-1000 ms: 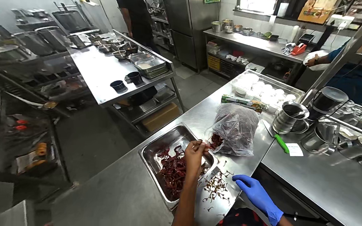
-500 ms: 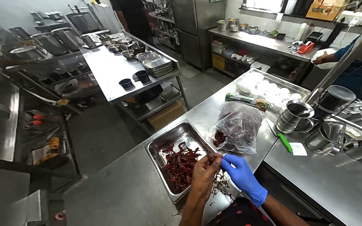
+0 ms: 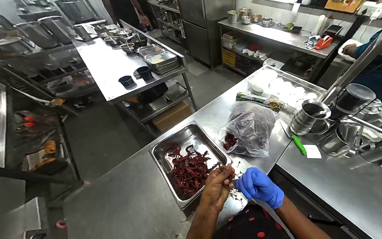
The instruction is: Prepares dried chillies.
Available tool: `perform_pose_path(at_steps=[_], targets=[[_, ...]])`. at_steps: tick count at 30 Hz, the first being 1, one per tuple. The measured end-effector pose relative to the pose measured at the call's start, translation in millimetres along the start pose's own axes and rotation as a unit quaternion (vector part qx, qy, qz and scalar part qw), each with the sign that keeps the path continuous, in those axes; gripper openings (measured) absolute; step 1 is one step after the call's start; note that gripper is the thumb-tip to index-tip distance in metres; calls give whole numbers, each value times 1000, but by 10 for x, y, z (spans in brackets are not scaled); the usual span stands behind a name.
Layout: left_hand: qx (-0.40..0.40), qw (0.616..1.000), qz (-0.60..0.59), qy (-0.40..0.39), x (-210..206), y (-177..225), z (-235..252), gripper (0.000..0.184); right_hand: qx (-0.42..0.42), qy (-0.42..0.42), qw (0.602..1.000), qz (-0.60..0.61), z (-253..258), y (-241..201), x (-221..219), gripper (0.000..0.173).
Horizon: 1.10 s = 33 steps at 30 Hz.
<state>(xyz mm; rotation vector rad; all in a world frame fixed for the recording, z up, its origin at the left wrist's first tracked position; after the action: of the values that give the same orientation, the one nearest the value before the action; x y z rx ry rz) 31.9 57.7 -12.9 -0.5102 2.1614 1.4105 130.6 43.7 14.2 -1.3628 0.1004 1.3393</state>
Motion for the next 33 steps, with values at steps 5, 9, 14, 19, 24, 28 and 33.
perform_pose_path(at_steps=[5, 9, 14, 19, 24, 28, 33], targets=[[-123, 951, 139, 249, 1056, 399, 170, 24, -238, 13, 856, -459, -219, 397, 374, 32], [6, 979, -13, 205, 1145, 216, 286, 57, -305, 114, 762, -559, -567, 699, 826, 30], [-119, 929, 340, 85, 417, 206, 635, 25, -257, 212, 794, -508, -566, 601, 828, 52], [-165, 638, 751, 48, -70, 252, 1516, 33, -220, 242, 759, -563, -590, 321, 879, 46], [-2, 451, 893, 1, -50, -7, 1951, 29, -204, 259, 757, -564, -848, 154, 959, 42], [4, 438, 899, 8, 21, -20, 1933, 51, -218, 299, 758, -538, -1062, 129, 1038, 41], [19, 440, 898, 8, 77, -73, 1895, 42, -242, 274, 771, -522, -1048, 246, 1002, 40]])
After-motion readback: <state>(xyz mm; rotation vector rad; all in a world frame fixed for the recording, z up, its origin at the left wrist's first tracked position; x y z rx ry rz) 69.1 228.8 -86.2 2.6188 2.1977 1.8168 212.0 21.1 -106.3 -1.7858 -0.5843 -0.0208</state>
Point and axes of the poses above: each hand's wrist, its own z-axis towards the middle knuckle, its own x-axis out of the back of the hand, y = z × x, the point moved 10 cm from there along z, towards the middle knuckle, and after that the axes turned 12 degrees about z, right-handed, at the moved point
